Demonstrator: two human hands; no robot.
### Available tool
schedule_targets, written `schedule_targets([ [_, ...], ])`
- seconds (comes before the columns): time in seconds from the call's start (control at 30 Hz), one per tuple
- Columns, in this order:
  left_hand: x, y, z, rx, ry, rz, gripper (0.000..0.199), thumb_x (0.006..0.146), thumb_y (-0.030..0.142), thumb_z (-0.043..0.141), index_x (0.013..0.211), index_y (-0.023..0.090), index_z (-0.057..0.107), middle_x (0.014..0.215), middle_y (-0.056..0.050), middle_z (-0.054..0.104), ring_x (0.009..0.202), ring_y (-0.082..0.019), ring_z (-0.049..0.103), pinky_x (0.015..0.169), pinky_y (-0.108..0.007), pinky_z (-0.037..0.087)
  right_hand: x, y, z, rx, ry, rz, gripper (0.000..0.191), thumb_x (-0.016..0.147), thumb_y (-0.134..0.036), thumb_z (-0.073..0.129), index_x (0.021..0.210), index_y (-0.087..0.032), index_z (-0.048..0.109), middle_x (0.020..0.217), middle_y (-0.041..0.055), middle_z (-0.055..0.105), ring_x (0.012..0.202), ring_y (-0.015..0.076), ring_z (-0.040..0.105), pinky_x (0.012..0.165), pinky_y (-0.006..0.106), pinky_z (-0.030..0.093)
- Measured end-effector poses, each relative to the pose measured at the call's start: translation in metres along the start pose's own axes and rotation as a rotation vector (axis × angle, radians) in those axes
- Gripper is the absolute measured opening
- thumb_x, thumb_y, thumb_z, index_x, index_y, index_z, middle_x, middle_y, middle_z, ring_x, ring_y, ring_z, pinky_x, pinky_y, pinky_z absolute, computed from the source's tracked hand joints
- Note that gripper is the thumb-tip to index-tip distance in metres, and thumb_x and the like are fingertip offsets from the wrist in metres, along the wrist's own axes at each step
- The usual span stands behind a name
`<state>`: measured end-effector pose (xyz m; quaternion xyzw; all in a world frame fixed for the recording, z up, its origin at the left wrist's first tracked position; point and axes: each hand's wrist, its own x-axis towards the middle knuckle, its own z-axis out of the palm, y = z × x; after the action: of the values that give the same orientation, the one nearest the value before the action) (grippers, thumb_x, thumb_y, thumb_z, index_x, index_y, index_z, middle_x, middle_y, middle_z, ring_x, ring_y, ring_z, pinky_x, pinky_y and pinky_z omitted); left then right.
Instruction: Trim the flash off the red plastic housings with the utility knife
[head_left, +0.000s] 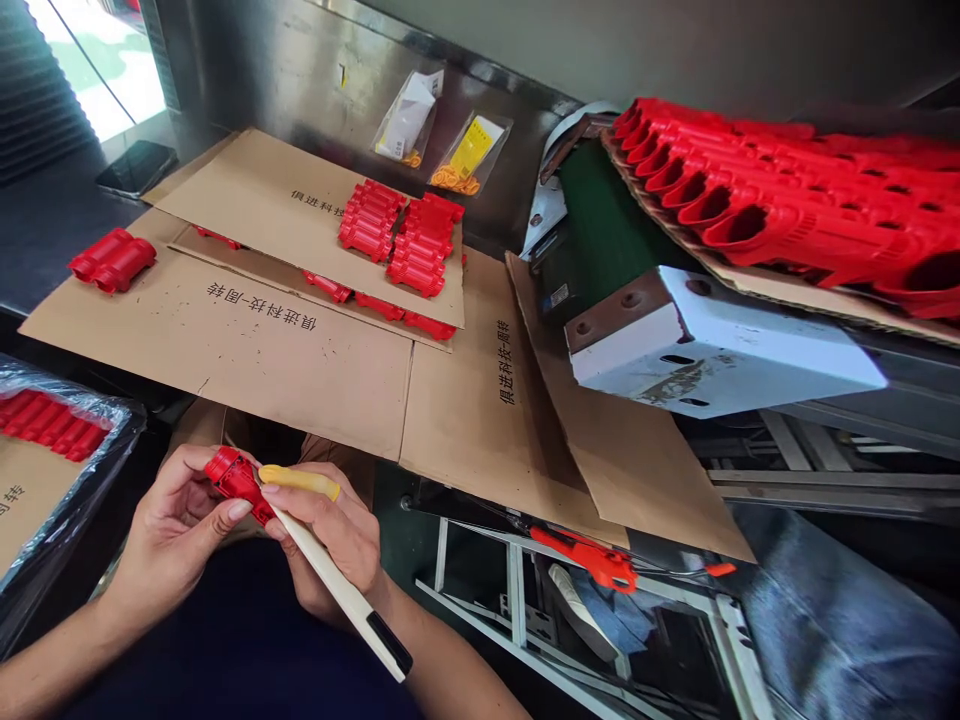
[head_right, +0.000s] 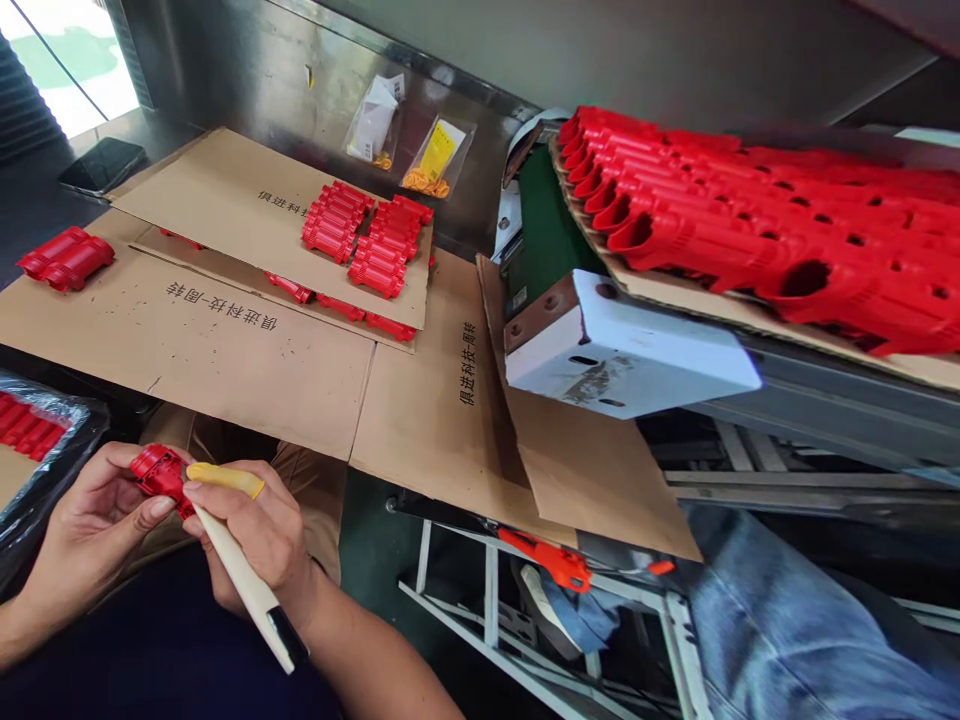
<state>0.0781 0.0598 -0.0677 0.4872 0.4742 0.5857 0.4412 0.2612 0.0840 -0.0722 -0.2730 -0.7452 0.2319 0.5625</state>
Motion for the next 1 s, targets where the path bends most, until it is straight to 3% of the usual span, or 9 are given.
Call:
schedule_targets([
  [0.3,-0.004,-0.002,0.001,-0.012,0.022,0.015,0.015,0.091,0.021,0.087,0.102,0.026,0.077,0.101,-0.001,0.082,0.091,-0.013,0.079,0.085,-0.017,0.064,-0.008,0.0,0.004,0.0,0.023,-0.008,0.034,0.102,-0.01,0.064,0.134,-0.018,0.071,0.112,0.0138,0.083,0.106,0.0268,0.08,0.089,0.043,0.071],
  [0.63,-0.002,-0.002,0.0,-0.009,0.04,-0.011,0.014,0.089,0.025,0.089,0.097,0.024,0.078,0.098,-0.003,0.08,0.089,-0.015,0.079,0.082,-0.02,0.065,-0.004,0.0,-0.001,0.034,-0.004,0.012,0.025,0.104,-0.014,0.065,0.128,-0.018,0.073,0.116,0.0149,0.082,0.108,0.0256,0.079,0.09,0.042,0.07],
  [0.73,-0.002,-0.002,-0.002,-0.19,0.003,-0.149,0.028,0.09,0.028,0.089,0.112,0.029,0.072,0.101,-0.004,0.082,0.085,-0.019,0.081,0.075,-0.028,0.068,-0.006,0.0,-0.011,0.108,0.005,0.19,0.02,0.107,-0.024,0.064,0.125,-0.021,0.073,0.114,0.013,0.081,0.098,0.0232,0.08,0.083,0.039,0.07],
  [0.87,0.002,-0.001,-0.008,-0.437,-0.112,-0.452,0.04,0.093,0.038,0.085,0.129,0.032,0.069,0.107,-0.009,0.083,0.074,-0.021,0.079,0.066,-0.031,0.066,0.004,0.006,-0.026,0.174,0.028,0.462,0.019,0.109,-0.034,0.061,0.111,-0.021,0.076,0.089,0.0045,0.077,0.066,0.0133,0.07,0.06,0.026,0.06],
  [1.0,0.006,-0.001,-0.014,-0.439,-0.176,-0.621,0.041,0.093,0.047,0.083,0.127,0.024,0.083,0.123,-0.018,0.082,0.071,-0.019,0.076,0.064,-0.03,0.066,0.021,0.013,-0.027,0.324,-0.209,0.752,0.029,0.102,-0.048,0.073,0.097,-0.019,0.076,0.072,-0.0022,0.071,0.052,0.0081,0.059,0.048,0.018,0.05],
])
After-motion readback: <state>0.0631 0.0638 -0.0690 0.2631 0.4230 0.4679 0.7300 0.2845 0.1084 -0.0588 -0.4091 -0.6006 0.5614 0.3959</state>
